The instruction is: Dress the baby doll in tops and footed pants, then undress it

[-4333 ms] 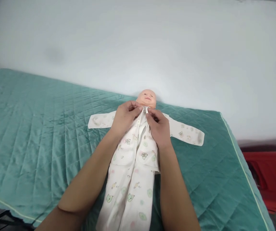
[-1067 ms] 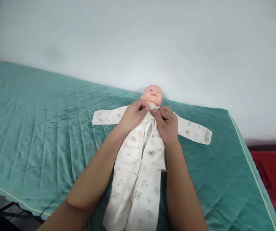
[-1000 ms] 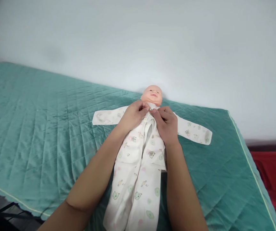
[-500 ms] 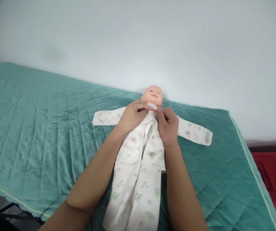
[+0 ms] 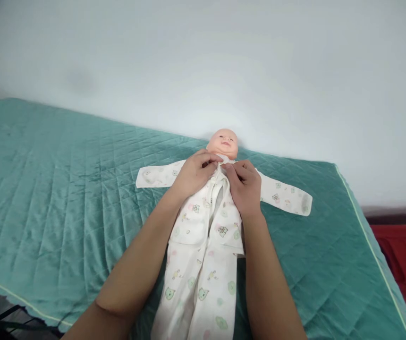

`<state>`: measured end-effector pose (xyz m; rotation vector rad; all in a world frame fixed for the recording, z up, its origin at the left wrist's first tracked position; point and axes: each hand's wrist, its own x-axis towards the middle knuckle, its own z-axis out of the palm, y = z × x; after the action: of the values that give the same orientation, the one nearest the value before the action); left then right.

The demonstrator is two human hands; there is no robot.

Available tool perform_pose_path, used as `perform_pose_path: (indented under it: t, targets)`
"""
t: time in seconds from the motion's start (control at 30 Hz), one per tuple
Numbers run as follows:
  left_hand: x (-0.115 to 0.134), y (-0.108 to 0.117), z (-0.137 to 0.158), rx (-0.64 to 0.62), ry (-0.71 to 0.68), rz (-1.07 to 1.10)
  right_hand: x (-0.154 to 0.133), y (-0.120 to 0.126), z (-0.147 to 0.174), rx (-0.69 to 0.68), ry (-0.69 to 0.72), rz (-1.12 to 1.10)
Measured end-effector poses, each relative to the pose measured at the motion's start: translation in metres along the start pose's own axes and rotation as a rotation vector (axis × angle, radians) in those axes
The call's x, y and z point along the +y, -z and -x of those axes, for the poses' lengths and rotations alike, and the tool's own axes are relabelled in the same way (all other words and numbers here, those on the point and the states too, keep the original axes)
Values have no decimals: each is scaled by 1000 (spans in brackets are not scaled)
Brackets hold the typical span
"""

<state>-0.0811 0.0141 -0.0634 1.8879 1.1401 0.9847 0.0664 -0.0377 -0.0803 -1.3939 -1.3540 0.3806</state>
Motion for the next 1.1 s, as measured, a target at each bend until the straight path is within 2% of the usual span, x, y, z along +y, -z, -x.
perform_pose_path:
  t: [0.13, 0.27, 0.37, 0.47, 0.57, 0.67, 0.77, 0.9, 1.1]
  targets:
    - [-3, 0, -2, 16, -10, 31, 1, 3, 2, -6, 66, 64]
    - [0, 1, 3, 83, -35, 121, -2, 11, 9, -81, 44, 73]
    - [8, 3, 15, 141, -23, 172, -8, 16, 22, -21, 26, 115]
    - [14, 4, 31, 107, -24, 153, -19, 17, 40, 40, -5, 127]
    - [12, 2, 45, 97, -60, 124, -30, 12, 56, 16, -80, 173]
    - [5, 0, 57, 133, -116, 79, -37, 5, 67, 64, -124, 261]
    - [0, 0, 64, 128, -125, 59, -39, 2, 69, 103, -169, 248]
    - [2, 2, 63, 92, -115, 56, -37, 2, 63, 90, -216, 179]
    - [16, 4, 58, 55, -140, -102, -41, 8, 58, -5, -197, 340]
